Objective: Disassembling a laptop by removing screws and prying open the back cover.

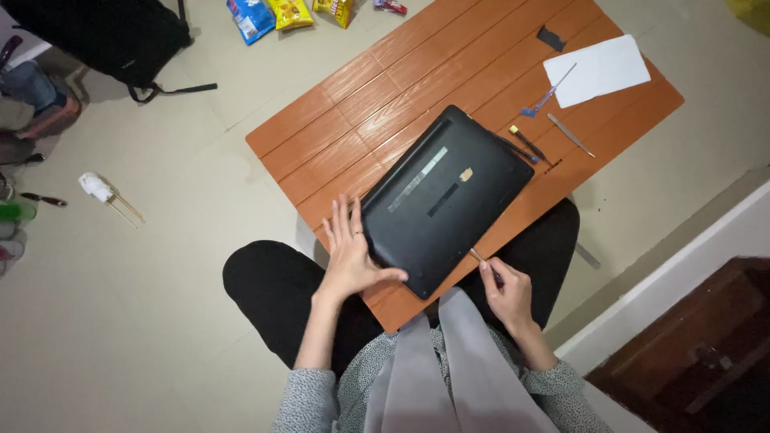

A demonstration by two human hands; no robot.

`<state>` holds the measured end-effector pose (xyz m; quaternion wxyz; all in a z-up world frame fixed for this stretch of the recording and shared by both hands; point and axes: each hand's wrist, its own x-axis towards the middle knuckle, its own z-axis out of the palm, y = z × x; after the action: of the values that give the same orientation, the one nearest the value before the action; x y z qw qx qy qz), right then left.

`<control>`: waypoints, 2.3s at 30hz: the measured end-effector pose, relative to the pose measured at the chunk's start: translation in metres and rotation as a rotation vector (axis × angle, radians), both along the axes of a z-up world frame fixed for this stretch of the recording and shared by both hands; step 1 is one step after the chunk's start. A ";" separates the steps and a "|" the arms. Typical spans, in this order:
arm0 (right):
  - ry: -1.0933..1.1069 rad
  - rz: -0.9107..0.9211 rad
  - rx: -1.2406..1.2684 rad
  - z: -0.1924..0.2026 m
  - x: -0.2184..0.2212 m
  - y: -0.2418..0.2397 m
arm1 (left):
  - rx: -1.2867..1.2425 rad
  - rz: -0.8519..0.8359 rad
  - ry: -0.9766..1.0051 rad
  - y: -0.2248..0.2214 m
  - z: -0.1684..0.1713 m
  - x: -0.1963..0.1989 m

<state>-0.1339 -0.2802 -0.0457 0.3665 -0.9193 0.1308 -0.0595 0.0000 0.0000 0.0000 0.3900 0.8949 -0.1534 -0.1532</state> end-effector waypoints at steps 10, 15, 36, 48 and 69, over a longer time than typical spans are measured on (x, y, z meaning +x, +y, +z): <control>-0.155 0.079 -0.275 -0.007 0.009 -0.008 | -0.049 -0.035 0.016 0.005 -0.005 0.002; -0.047 0.153 -0.165 0.016 0.013 -0.010 | -0.088 -0.048 0.040 0.008 -0.009 0.004; -0.225 0.163 -0.362 -0.005 0.022 -0.017 | -0.113 -0.034 0.035 0.011 -0.002 0.004; -0.340 0.203 -0.320 -0.017 0.013 0.000 | -0.154 -0.079 0.050 0.019 -0.001 0.008; 0.057 0.309 -0.449 0.068 0.033 -0.002 | -0.171 -0.039 0.035 0.016 -0.012 0.006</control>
<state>-0.1013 -0.2820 0.0219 0.1545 -0.9878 -0.0171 -0.0047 0.0061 0.0159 -0.0118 0.4644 0.8526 -0.1764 -0.1625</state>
